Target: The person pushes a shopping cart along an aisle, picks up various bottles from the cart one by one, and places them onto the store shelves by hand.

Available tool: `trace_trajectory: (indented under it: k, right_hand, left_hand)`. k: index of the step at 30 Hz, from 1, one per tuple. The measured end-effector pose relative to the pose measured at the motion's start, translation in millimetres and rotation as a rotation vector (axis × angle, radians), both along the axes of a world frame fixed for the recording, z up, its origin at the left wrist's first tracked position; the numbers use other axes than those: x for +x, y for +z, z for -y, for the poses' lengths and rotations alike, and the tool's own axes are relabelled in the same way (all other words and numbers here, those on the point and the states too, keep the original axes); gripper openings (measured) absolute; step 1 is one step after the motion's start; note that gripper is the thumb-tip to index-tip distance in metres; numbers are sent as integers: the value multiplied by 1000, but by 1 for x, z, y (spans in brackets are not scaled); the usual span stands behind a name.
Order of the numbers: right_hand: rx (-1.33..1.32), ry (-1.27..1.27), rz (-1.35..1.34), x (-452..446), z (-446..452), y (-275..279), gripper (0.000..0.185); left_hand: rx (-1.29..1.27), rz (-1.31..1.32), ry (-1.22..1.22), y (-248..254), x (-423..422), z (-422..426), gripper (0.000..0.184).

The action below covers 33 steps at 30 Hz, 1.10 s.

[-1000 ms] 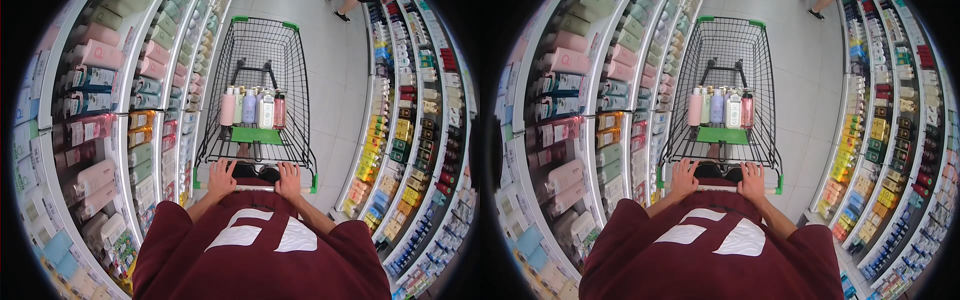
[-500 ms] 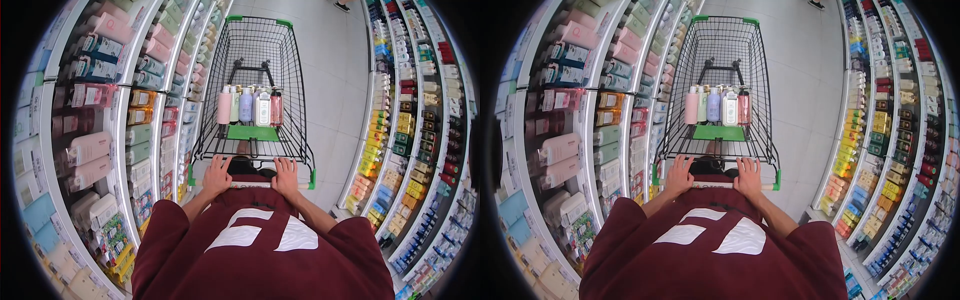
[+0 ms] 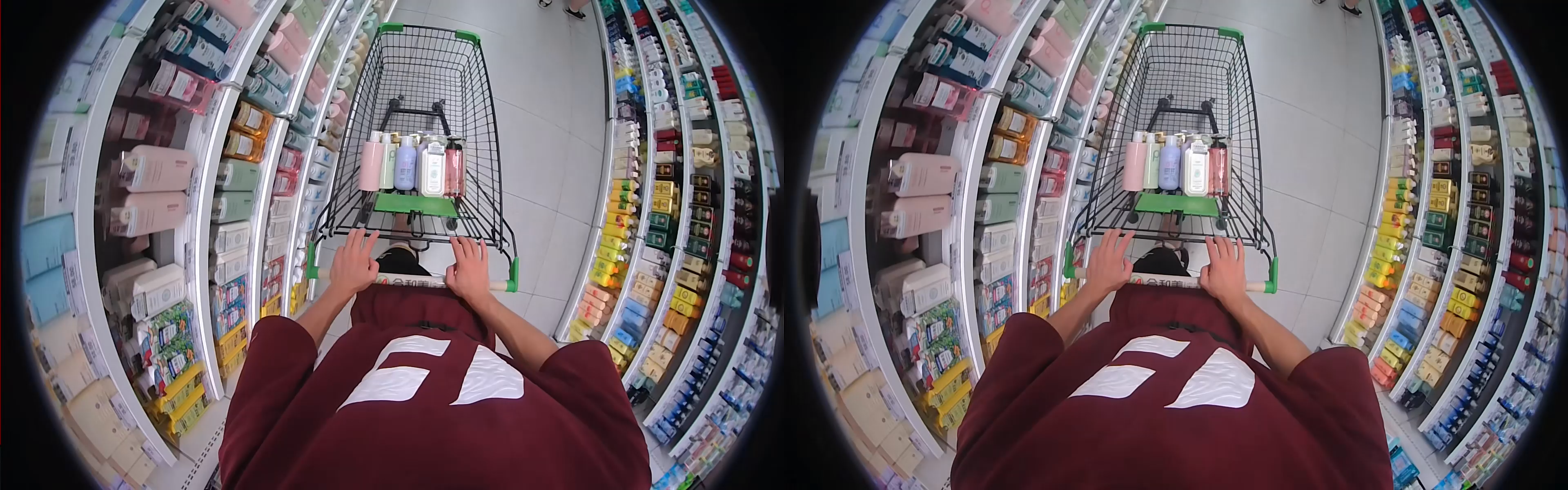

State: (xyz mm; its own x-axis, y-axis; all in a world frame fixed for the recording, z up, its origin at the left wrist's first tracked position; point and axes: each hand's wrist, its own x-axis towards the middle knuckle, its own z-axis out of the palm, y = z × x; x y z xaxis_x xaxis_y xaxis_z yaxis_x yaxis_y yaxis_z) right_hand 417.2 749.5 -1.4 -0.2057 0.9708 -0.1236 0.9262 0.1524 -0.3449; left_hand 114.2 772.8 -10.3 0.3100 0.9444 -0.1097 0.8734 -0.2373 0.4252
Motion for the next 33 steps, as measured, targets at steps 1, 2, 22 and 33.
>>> trace_trajectory:
  k: [1,2,22,33]
  right_hand:
    - [4,1,0,-1,3,0,64]
    - [18,-2,-1,-2,5,-1,64]
    - [53,-35,-6,-34,43,-7,61]
    - [88,-31,-38,-47,59,-6,61]
  left_hand:
    - [4,0,1,-1,-1,3,67]
    - [7,-5,-2,-2,-2,5,66]
    - [20,-2,-29,5,-32,27,59]
    - [0,-38,-27,5,-45,42,58]
